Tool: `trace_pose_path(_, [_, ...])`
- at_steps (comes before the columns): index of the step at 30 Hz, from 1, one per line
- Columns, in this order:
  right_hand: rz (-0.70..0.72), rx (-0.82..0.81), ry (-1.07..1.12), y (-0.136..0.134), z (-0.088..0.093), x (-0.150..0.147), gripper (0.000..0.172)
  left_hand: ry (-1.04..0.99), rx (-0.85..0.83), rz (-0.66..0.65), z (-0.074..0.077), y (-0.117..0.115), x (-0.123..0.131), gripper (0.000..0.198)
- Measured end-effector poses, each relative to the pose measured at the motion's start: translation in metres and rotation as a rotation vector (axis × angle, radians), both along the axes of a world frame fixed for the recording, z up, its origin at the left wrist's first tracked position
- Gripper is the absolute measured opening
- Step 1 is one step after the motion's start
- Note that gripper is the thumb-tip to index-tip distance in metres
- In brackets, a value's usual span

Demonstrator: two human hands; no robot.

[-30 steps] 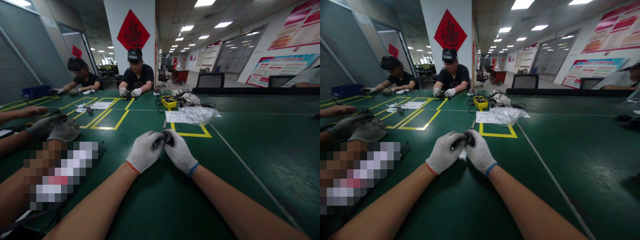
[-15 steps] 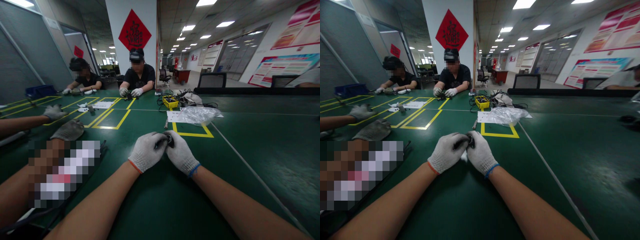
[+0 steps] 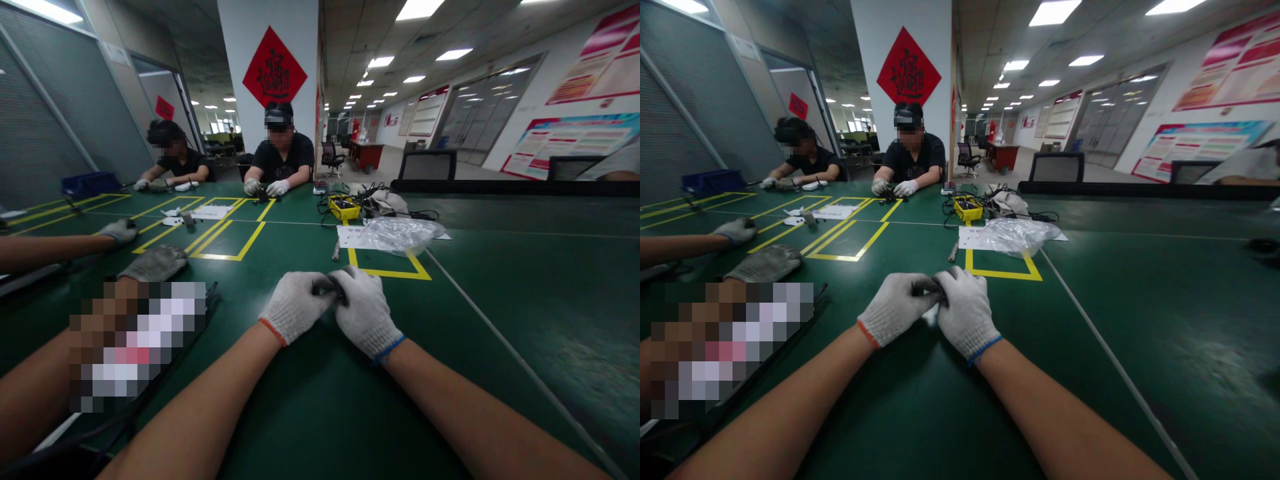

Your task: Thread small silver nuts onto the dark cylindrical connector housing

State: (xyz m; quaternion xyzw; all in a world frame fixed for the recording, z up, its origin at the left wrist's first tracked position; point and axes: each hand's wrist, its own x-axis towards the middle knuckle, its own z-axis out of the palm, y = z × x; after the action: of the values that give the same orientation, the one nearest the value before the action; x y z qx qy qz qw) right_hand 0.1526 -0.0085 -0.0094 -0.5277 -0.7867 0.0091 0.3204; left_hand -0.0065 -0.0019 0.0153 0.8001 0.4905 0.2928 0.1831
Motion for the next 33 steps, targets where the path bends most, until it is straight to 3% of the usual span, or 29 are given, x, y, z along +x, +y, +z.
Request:
trace_pose_path(5, [-0.010, -0.014, -0.060, -0.001, 0.000, 0.000, 0.031, 0.017, -0.007, -0.013, -0.002, -0.001, 0.002, 0.019])
trace_pose_path(18, [-0.050, 0.043, -0.168, -0.007, 0.007, -0.002, 0.027, -0.309, -0.217, -0.029, -0.005, 0.001, 0.007, 0.015])
trace_pose_path(33, [-0.040, -0.020, -0.111, -0.002, 0.003, -0.002, 0.021, -0.273, -0.198, -0.013, -0.011, 0.005, 0.004, 0.012])
